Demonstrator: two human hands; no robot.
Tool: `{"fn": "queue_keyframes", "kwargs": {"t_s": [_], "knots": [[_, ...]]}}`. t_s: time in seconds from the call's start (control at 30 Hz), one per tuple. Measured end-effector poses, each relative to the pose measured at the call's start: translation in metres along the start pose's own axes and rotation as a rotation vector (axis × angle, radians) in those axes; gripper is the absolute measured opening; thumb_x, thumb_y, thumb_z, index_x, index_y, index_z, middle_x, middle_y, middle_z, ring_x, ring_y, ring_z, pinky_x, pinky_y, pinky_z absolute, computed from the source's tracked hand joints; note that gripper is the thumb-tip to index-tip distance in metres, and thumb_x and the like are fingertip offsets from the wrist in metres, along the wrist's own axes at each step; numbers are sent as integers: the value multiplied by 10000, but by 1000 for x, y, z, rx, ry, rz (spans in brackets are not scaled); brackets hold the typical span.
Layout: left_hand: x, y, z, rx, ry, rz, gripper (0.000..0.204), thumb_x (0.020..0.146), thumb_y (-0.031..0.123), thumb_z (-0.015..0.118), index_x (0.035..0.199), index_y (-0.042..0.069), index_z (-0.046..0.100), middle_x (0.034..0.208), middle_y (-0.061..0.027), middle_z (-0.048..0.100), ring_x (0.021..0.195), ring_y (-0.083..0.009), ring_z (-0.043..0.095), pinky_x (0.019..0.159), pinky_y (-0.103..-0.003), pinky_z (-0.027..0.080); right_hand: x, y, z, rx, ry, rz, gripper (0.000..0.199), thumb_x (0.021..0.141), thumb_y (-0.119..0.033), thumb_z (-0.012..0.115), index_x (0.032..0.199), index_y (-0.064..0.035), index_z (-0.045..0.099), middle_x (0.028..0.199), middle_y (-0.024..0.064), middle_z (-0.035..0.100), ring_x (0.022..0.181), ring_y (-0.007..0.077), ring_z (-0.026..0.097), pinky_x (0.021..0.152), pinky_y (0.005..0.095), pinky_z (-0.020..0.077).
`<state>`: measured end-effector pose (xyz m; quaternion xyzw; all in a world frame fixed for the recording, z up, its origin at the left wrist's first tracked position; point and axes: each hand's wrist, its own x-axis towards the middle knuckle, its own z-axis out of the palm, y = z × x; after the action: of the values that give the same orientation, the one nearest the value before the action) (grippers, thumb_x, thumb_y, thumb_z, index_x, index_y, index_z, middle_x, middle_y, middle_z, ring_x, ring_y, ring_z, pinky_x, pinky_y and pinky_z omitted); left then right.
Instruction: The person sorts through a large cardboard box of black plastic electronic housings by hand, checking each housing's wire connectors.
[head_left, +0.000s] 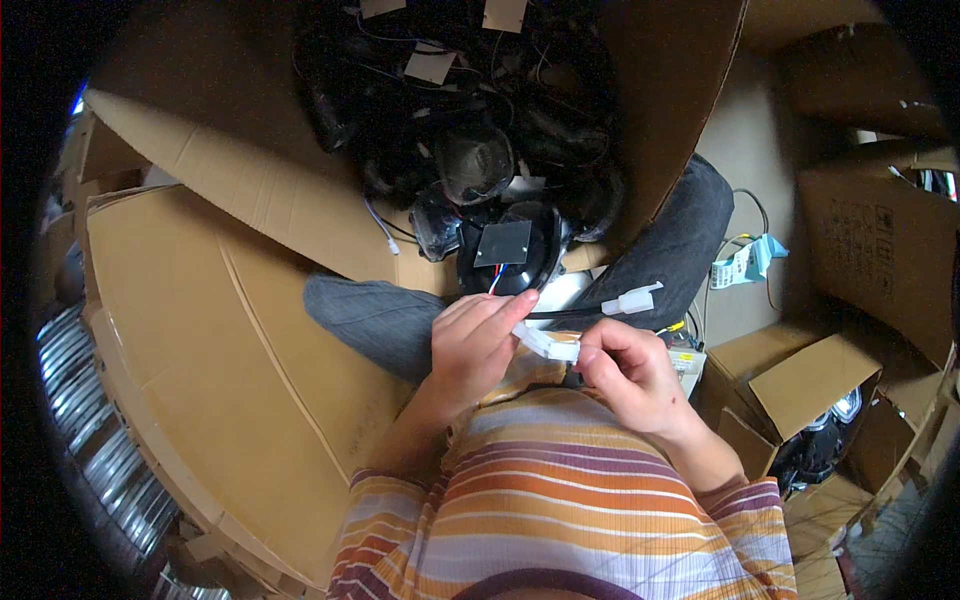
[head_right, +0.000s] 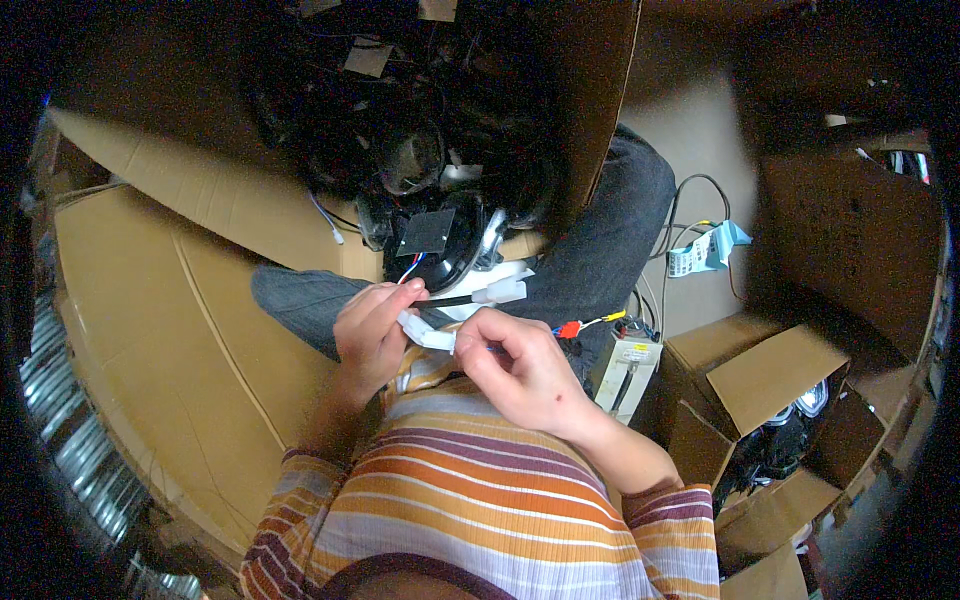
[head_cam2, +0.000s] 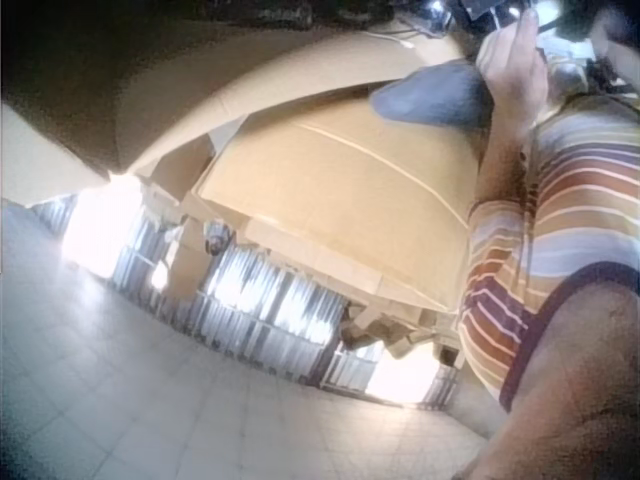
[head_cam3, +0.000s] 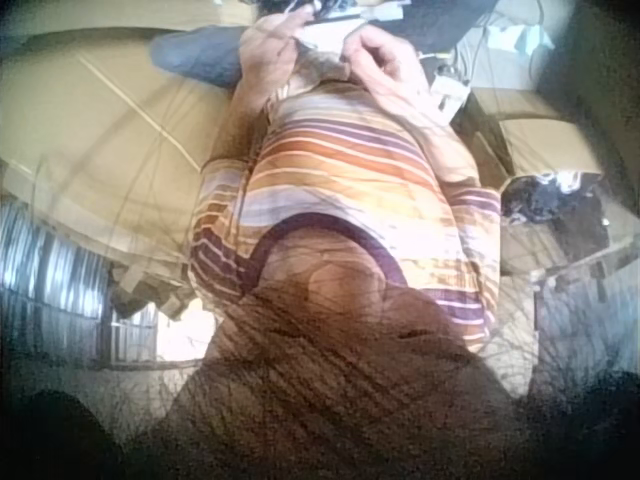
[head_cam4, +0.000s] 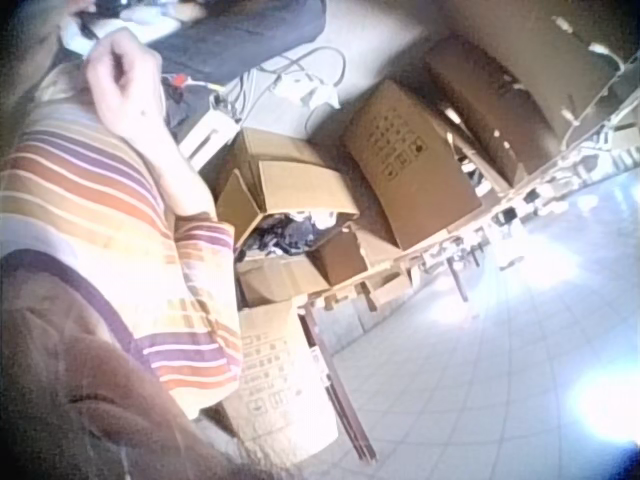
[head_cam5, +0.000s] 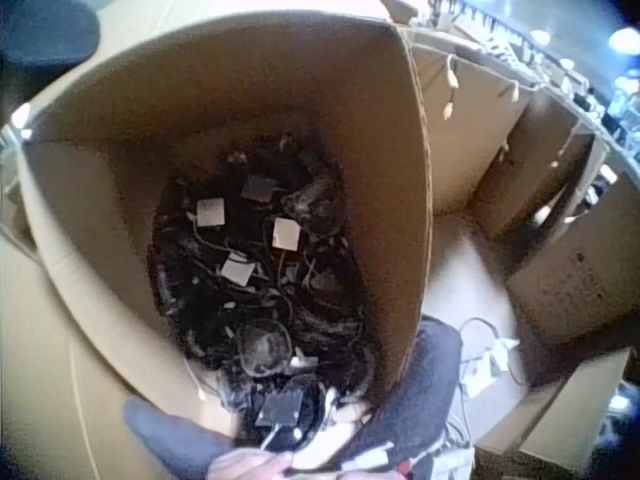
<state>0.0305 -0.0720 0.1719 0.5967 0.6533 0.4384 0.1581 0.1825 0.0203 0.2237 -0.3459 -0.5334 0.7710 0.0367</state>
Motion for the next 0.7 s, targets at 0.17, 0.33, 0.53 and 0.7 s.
{"fn": "queue_keyframes", "kwargs": {"t_s": [0.17, 0.33, 0.53, 0.7], "knots": [[0, -1, 1, 15, 25, 17, 386, 550, -53, 532, 932, 2, 548, 740, -106, 556, 629, -242, 537, 586, -303, 439, -1, 1, 2, -321, 190, -192, 94, 740, -68, 475, 676, 1, 485, 565, 76, 484, 460, 133, 455, 429, 231, 351], [6, -1, 3, 31, -20, 26, 403, 554, -65, 510, 951, -1, 534, 740, -120, 567, 617, -252, 539, 561, -318, 428, 5, 4, 3, -371, 307, -277, 87, 734, -48, 478, 665, 5, 486, 552, 82, 470, 434, 141, 438, 412, 235, 341], [7, -2, 12, 41, 33, 26, 383, 559, -53, 517, 938, -2, 549, 714, -93, 539, 572, -231, 507, 538, -297, 421, 14, 8, 1, -381, 303, -300, 87, 745, -60, 480, 687, 4, 493, 548, 79, 459, 422, 132, 427, 400, 234, 324], [10, 6, 8, -194, -47, -320, 331, 617, -80, 506, 933, 9, 554, 700, -108, 528, 598, -180, 523, 561, -255, 416, 10, 4, -11, -281, 216, -215, 97, 745, -69, 468, 685, 5, 482, 552, 69, 459, 487, 119, 447, 445, 228, 345]]}}
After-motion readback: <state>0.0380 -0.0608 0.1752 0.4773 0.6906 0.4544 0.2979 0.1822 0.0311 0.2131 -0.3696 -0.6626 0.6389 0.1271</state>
